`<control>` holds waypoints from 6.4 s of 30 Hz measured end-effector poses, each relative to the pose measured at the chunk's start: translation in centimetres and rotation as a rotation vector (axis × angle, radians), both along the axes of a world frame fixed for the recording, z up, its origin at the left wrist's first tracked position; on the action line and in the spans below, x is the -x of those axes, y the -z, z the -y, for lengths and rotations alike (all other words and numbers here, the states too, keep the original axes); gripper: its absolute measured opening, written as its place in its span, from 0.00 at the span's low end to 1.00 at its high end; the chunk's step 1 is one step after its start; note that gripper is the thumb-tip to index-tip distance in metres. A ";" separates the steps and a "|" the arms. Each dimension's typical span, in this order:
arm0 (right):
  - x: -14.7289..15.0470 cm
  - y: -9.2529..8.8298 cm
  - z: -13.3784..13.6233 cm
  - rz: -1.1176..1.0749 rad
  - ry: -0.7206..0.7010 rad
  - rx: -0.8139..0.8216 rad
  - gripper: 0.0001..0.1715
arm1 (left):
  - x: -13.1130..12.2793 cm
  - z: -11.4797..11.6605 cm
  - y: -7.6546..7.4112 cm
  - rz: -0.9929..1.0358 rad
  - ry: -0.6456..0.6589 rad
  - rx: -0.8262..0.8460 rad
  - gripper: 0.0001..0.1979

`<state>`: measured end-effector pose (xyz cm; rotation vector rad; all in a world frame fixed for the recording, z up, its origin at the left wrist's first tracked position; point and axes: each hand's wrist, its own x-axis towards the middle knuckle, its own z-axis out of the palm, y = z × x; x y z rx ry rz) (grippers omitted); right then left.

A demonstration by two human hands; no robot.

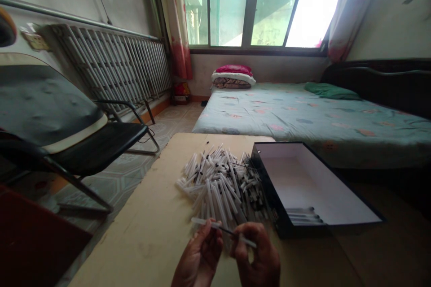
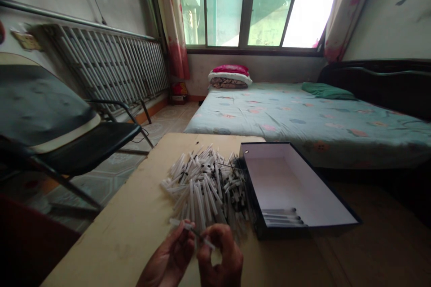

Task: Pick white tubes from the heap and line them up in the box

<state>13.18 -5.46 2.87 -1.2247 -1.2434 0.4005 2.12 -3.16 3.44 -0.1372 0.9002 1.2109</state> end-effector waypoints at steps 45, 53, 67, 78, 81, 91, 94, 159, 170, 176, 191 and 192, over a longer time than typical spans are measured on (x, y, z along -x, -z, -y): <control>-6.9 6.0 -7.4 0.824 0.205 0.345 0.11 | 0.9 0.1 1.2 -0.108 -0.046 -0.012 0.05; -7.2 5.8 -7.6 0.773 0.183 0.343 0.11 | 0.9 0.0 1.7 -0.114 -0.041 -0.022 0.04; -7.1 6.9 -8.0 0.714 0.204 0.242 0.12 | 0.8 -0.1 1.2 -0.121 -0.038 -0.005 0.04; -6.9 3.4 -6.9 0.572 0.031 0.245 0.08 | 0.9 0.0 1.7 -0.138 -0.032 -0.021 0.03; -5.9 1.9 -5.2 0.274 -0.156 0.283 0.08 | 0.9 0.0 1.9 -0.147 -0.022 -0.059 0.03; -2.8 0.6 -1.7 -0.319 -0.421 0.406 0.13 | 0.3 0.1 1.2 -0.186 -0.001 -0.107 0.05; -2.6 0.7 -1.5 -0.377 -0.473 0.420 0.12 | 0.1 0.3 0.9 -0.203 -0.002 -0.106 0.05; -1.0 1.5 -0.9 0.085 -0.263 0.182 0.03 | 0.1 0.5 0.5 -0.297 0.097 -0.250 0.15; -1.0 2.3 -0.6 -0.011 -0.267 0.208 0.11 | 0.2 0.4 0.7 -0.314 0.097 -0.281 0.15; -1.0 3.0 -0.6 -0.025 -0.316 0.286 0.17 | 0.2 0.8 0.5 -0.333 0.101 -0.320 0.14; -1.0 3.5 -0.4 0.270 -0.261 0.176 0.21 | -0.1 0.7 1.0 -0.338 0.096 -0.298 0.15; -1.0 3.6 -0.4 0.282 -0.254 0.183 0.22 | -0.1 0.8 1.0 -0.342 0.104 -0.298 0.16</control>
